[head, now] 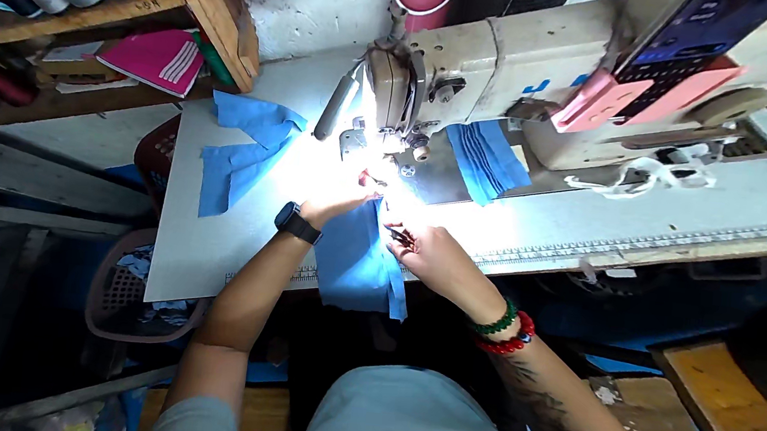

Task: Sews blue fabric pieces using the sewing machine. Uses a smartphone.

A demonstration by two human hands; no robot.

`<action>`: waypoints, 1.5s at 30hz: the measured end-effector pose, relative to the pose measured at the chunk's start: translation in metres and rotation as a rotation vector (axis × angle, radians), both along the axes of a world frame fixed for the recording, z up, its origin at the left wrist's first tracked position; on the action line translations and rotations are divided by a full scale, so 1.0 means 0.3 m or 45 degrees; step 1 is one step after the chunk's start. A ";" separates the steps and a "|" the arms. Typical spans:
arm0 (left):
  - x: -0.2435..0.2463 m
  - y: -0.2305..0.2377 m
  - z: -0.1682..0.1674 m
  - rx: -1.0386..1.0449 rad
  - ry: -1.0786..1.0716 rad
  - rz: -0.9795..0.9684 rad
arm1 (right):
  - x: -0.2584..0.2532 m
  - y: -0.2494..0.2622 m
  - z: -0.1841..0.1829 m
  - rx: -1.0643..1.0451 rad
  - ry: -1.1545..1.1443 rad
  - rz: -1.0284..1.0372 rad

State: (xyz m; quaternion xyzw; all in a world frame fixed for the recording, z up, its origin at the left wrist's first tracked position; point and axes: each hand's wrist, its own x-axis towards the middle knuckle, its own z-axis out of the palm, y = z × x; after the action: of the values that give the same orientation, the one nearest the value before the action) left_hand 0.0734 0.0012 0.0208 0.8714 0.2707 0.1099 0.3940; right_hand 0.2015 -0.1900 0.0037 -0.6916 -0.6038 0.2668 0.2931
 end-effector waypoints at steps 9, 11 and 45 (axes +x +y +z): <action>0.005 -0.038 -0.006 0.225 0.015 -0.047 | 0.013 0.004 0.019 0.026 -0.390 0.047; 0.000 -0.092 0.002 0.421 -0.038 -0.023 | 0.029 0.007 0.020 0.031 -0.399 0.065; -0.058 -0.010 -0.078 0.965 0.142 -0.062 | 0.060 0.110 0.024 0.156 -0.648 -0.001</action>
State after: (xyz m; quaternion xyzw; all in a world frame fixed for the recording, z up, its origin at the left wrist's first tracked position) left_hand 0.0560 -0.0018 -0.0028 0.9661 0.2111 0.1455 0.0309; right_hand 0.2197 -0.1569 0.0108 -0.7175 -0.6730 0.0471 0.1734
